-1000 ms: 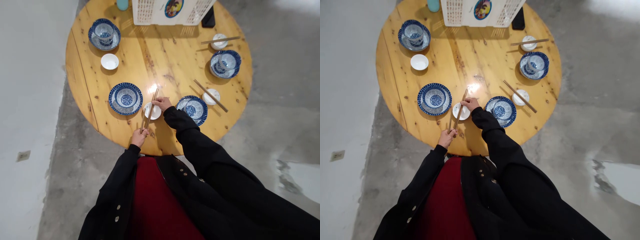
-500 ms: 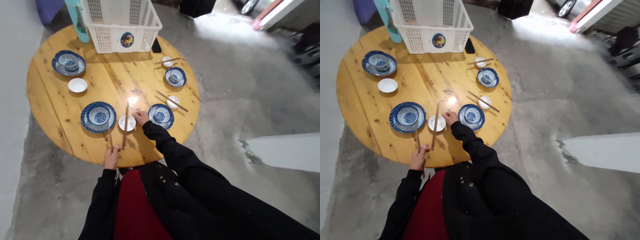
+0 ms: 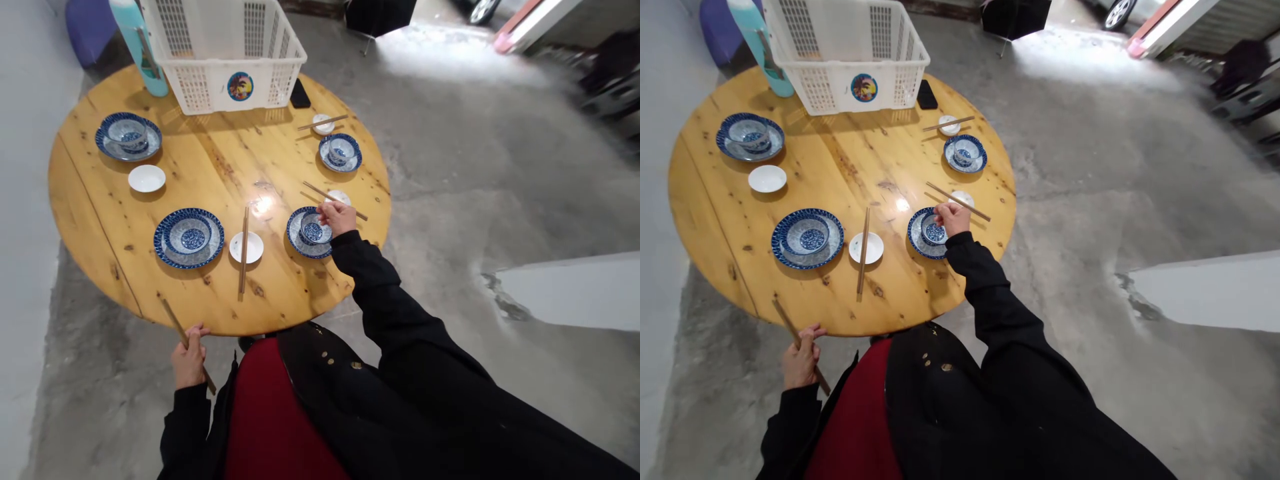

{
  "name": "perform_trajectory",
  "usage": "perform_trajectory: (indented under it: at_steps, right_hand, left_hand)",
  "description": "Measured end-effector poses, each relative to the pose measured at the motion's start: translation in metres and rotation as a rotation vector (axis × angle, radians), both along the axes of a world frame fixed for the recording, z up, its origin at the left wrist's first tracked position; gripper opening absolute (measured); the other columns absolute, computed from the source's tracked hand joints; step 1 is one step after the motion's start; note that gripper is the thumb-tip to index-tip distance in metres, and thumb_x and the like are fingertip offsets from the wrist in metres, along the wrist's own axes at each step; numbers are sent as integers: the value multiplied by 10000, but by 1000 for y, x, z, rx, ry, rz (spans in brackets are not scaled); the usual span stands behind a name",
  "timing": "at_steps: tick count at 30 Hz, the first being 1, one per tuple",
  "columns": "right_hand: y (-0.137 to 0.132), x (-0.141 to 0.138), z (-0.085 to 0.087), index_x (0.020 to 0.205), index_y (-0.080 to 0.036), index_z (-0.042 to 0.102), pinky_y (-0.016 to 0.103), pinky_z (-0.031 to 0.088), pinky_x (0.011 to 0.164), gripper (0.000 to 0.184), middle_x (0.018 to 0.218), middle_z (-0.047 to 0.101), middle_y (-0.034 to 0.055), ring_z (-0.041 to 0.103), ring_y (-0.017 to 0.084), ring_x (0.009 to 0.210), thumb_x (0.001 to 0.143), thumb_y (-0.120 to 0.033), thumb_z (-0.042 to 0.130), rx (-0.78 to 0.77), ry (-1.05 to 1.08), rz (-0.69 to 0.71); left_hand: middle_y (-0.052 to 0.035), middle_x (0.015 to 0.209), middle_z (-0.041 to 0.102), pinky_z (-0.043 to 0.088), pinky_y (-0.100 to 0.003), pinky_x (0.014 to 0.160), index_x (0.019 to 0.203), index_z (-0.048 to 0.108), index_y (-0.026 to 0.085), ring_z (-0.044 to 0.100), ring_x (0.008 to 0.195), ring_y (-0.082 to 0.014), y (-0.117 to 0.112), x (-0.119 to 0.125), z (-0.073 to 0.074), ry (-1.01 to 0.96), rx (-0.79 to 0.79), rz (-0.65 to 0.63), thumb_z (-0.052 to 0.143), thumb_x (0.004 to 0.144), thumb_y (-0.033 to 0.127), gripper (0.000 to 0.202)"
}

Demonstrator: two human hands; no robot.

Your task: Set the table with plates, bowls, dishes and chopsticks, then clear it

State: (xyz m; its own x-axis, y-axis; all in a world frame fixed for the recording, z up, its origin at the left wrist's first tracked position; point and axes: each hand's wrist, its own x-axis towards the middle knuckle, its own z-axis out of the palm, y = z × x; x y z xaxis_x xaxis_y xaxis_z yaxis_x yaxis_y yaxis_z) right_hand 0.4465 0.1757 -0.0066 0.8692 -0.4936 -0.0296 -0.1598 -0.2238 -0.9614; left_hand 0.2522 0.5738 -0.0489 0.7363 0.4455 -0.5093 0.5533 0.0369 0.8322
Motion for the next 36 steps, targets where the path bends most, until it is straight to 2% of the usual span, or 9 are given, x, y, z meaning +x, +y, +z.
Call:
perform_trajectory:
  at_steps: [3, 6, 10, 13, 17, 23, 27, 36]
  right_hand:
    - [-17, -1, 6, 724, -158, 632, 235, 478, 479, 229, 687, 661, 39, 577, 117, 528, 739, -375, 563, 7, -30, -28]
    - [-36, -2, -2, 711, -156, 633, 248, 492, 501, 195, 655, 644, 34, 607, 140, 560, 742, -330, 549, -78, -23, -90]
    - [-71, 6, -16, 829, -128, 689, 333, 546, 685, 253, 761, 695, 85, 669, 213, 737, 763, -286, 502, -377, 115, -170]
    - [-94, 16, -22, 952, -122, 732, 389, 515, 861, 318, 921, 730, 133, 671, 267, 906, 770, -243, 501, -656, 278, -168]
    - [-113, 31, -30, 1044, -141, 744, 410, 490, 913, 349, 1032, 724, 147, 654, 305, 992, 800, -223, 508, -854, 431, -98]
    - [-129, 43, -50, 1093, -144, 729, 453, 460, 954, 362, 1089, 689, 146, 595, 330, 1062, 812, -274, 542, -988, 437, 30]
    - [-132, 48, -60, 1123, -143, 717, 474, 460, 947, 377, 1086, 675, 150, 567, 330, 1068, 827, -290, 535, -1007, 451, 86]
    - [-124, 54, -62, 1114, -151, 732, 454, 460, 928, 362, 1071, 671, 164, 561, 322, 1035, 847, -259, 512, -1034, 500, 149]
  left_hand:
    - [-54, 830, 702, 227, -198, 375, 954, 665, 103, 318, 385, -19, 4, -9, -1, -6, 11, 47, 623, 712, 496, 464]
    - [-38, 813, 695, 203, -197, 372, 949, 661, 109, 316, 377, -18, 5, -14, -1, -7, 23, 88, 611, 717, 485, 444]
    - [-26, 782, 686, 205, -199, 365, 937, 661, 117, 321, 369, -23, 3, -15, 3, 10, 35, 136, 609, 704, 473, 428]
    - [-16, 775, 681, 203, -197, 366, 923, 660, 124, 325, 367, -22, 3, -13, 6, 8, 35, 145, 621, 695, 452, 401]
    - [-16, 779, 679, 198, -197, 368, 925, 658, 126, 324, 373, -21, 2, -8, 11, 21, 45, 143, 622, 701, 459, 403]
    - [-22, 774, 683, 192, -213, 374, 919, 646, 123, 313, 377, -29, -6, -4, 10, 42, 71, 138, 580, 712, 460, 401]
    - [-25, 778, 692, 189, -214, 369, 932, 649, 125, 306, 370, -29, -11, -4, 5, 59, 71, 127, 580, 720, 457, 400]
    - [-32, 786, 687, 202, -206, 373, 912, 652, 114, 329, 390, -28, -10, 4, 6, 54, 65, 142, 607, 704, 471, 416]
